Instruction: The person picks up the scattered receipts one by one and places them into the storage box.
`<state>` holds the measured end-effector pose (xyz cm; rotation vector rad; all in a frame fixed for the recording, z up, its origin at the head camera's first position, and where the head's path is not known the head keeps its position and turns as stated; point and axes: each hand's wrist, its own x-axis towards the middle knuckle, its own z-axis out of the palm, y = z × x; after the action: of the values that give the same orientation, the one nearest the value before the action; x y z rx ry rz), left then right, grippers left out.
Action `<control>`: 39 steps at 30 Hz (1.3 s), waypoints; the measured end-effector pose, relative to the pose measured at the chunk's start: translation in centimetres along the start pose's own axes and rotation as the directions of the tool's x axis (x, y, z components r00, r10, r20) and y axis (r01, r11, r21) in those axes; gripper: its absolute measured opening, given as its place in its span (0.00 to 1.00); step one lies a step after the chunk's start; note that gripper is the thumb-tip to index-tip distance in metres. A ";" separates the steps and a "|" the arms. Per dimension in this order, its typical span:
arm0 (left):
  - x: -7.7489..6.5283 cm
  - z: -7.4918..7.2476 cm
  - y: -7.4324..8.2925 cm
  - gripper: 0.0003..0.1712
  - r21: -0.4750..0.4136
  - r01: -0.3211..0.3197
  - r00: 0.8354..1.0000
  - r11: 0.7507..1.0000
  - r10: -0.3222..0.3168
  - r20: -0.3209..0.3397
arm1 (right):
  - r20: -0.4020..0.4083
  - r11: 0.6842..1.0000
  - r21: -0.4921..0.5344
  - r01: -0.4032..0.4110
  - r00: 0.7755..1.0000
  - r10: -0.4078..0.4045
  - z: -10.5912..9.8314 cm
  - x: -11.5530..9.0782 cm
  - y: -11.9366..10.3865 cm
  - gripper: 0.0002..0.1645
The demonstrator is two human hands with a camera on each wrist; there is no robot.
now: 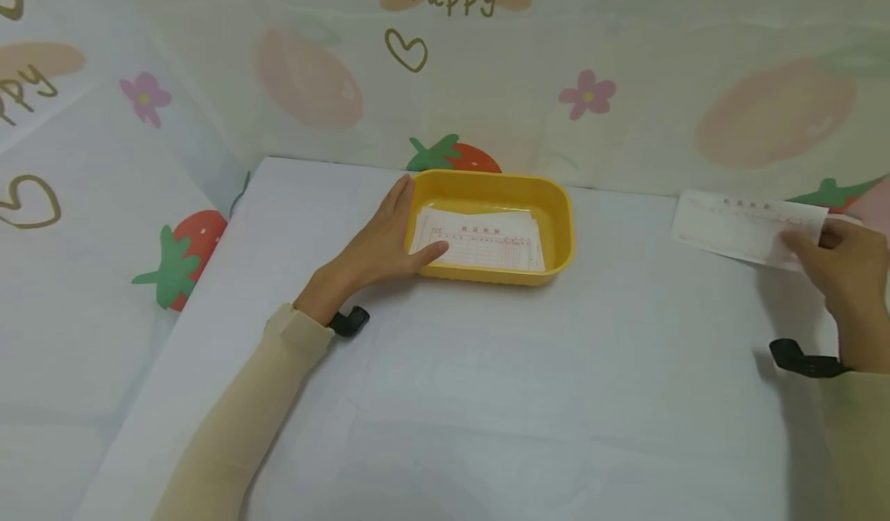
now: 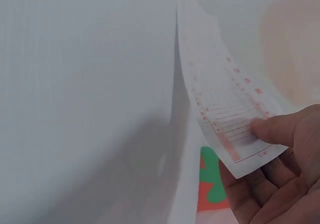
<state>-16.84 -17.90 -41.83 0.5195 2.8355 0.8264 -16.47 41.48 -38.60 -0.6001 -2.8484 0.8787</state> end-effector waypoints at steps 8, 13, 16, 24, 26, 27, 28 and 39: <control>0.0 0.0 -0.3 0.69 -0.004 0.002 1.000 1.000 -0.002 -0.003 | 0.005 0.997 0.069 -0.046 0.999 0.046 0.7 -1.5 -1.8 0.36; 0.3 0.2 -0.2 0.69 -0.007 -0.020 1.000 1.000 0.020 -0.013 | 0.035 0.990 0.130 -0.059 0.998 0.054 0.9 -2.9 -2.6 0.36; 0.4 0.2 -0.2 0.68 -0.001 -0.016 1.000 1.000 0.016 -0.014 | 0.044 0.975 0.216 -0.049 0.998 0.041 1.2 -3.4 -3.1 0.33; 0.1 0.1 -0.2 0.69 0.007 -0.003 1.000 1.000 0.003 -0.009 | 0.069 0.933 0.361 -0.001 0.997 -0.025 1.2 -4.0 -4.2 0.09; 0.1 0.1 -0.1 0.69 0.010 0.003 1.000 1.000 -0.003 -0.008 | 0.058 0.918 0.396 -0.002 0.998 -0.023 1.3 -4.2 -4.6 0.11; 0.1 0.1 -0.2 0.69 0.012 0.005 1.000 1.000 -0.005 -0.007 | 0.054 0.901 0.434 0.000 0.998 -0.026 1.3 -4.3 -4.8 0.14; 0.1 0.1 -0.1 0.69 0.011 0.007 1.000 1.000 -0.007 -0.006 | 0.053 0.879 0.477 0.001 0.998 -0.030 1.3 -4.5 -5.0 0.15; 0.1 0.1 0.0 0.68 0.005 -0.001 1.000 1.000 0.002 -0.011 | 0.082 0.605 0.796 0.013 0.988 -0.129 2.1 -5.4 -6.4 0.13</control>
<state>-16.95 -17.85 -41.91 0.5194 2.8478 0.8256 -14.14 33.46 -36.63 -0.2915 -2.1479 2.0402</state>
